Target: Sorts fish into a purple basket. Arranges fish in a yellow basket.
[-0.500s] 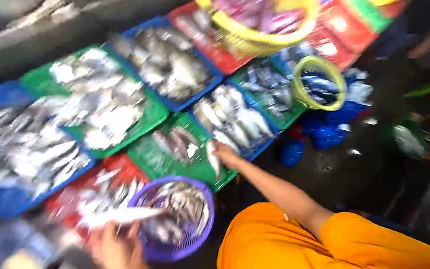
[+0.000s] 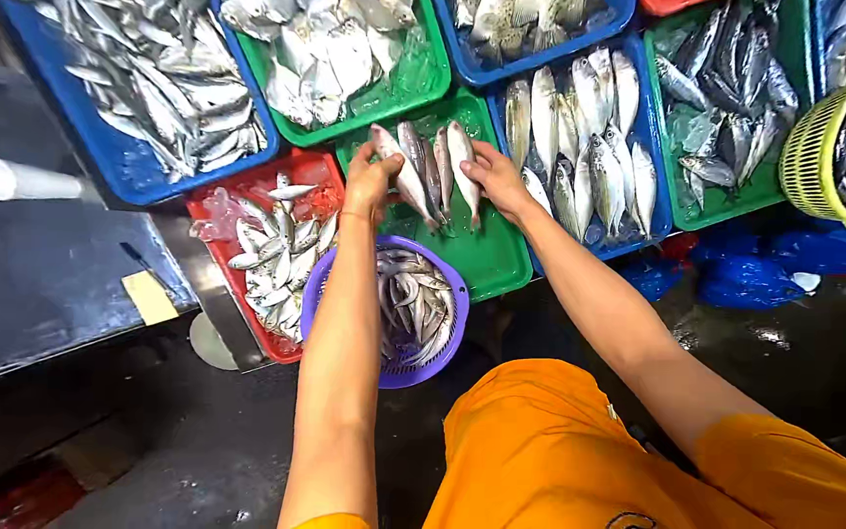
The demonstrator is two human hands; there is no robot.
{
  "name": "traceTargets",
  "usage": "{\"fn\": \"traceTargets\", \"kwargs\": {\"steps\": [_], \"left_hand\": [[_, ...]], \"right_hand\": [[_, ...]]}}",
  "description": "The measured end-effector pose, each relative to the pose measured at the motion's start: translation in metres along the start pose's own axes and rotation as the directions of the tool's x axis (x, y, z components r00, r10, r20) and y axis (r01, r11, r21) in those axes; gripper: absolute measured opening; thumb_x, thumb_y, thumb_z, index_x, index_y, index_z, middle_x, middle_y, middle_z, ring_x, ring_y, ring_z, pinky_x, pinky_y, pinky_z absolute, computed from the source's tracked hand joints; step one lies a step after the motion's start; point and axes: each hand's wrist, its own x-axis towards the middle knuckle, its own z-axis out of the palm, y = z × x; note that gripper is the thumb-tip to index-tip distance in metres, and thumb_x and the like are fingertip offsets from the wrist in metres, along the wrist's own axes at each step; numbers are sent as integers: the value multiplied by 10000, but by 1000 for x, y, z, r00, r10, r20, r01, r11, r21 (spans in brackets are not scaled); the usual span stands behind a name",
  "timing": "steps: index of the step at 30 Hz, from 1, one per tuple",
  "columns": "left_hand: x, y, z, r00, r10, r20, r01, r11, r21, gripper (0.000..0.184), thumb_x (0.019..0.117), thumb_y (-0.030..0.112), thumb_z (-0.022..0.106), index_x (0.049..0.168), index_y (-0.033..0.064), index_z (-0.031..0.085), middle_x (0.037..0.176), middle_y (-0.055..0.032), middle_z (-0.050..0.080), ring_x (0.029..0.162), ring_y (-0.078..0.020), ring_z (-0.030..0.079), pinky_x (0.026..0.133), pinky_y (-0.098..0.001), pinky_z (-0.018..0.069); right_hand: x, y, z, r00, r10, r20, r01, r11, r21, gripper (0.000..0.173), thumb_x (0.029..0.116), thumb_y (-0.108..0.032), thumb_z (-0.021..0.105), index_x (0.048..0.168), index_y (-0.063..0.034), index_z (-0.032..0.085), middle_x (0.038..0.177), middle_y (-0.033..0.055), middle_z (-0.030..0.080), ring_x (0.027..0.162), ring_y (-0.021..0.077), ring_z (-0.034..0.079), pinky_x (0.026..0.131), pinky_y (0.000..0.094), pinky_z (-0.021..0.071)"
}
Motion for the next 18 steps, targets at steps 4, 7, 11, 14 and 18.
{"fn": "traceTargets", "kwargs": {"steps": [4,7,11,14,18], "left_hand": [[27,-8,30,1000,-25,-5,25,998,57,561,969,170,668,1488,142,457,1196,-184,672,941,-309,718,727,-504,630],[45,-14,47,998,-34,-57,38,996,78,583,941,152,701,1480,140,479,1201,-202,673,947,-329,722,716,-522,632],[63,-24,56,986,133,-98,-92,935,342,654,876,213,758,1478,121,520,1286,-178,662,1115,-300,684,921,-512,590],[55,-8,44,971,207,-122,-119,855,505,640,928,287,702,1489,60,495,1309,-251,631,1216,-404,612,1036,-604,490],[3,-19,3,965,218,-145,-146,907,394,454,1004,290,608,1404,79,564,1230,-154,674,1030,-273,708,844,-506,619]], "right_hand": [[6,11,-14,989,146,0,-136,920,-368,563,1034,-331,580,1518,-74,454,1297,157,674,1128,294,687,939,532,580],[-39,18,-23,986,166,0,-158,943,-292,419,1060,-280,550,1431,-86,543,1239,120,698,1013,232,734,836,454,636],[-122,59,-23,977,214,-14,-211,946,-245,350,1056,-275,567,1356,-99,610,1112,117,722,860,233,734,726,451,636],[-154,83,-26,964,265,-21,-261,934,-245,328,1059,-262,572,1340,-101,623,1099,117,730,879,237,736,772,459,634],[-170,87,-30,953,303,26,-279,905,-322,313,1063,-252,561,1327,-104,639,1133,102,738,917,216,741,822,456,625]]}}
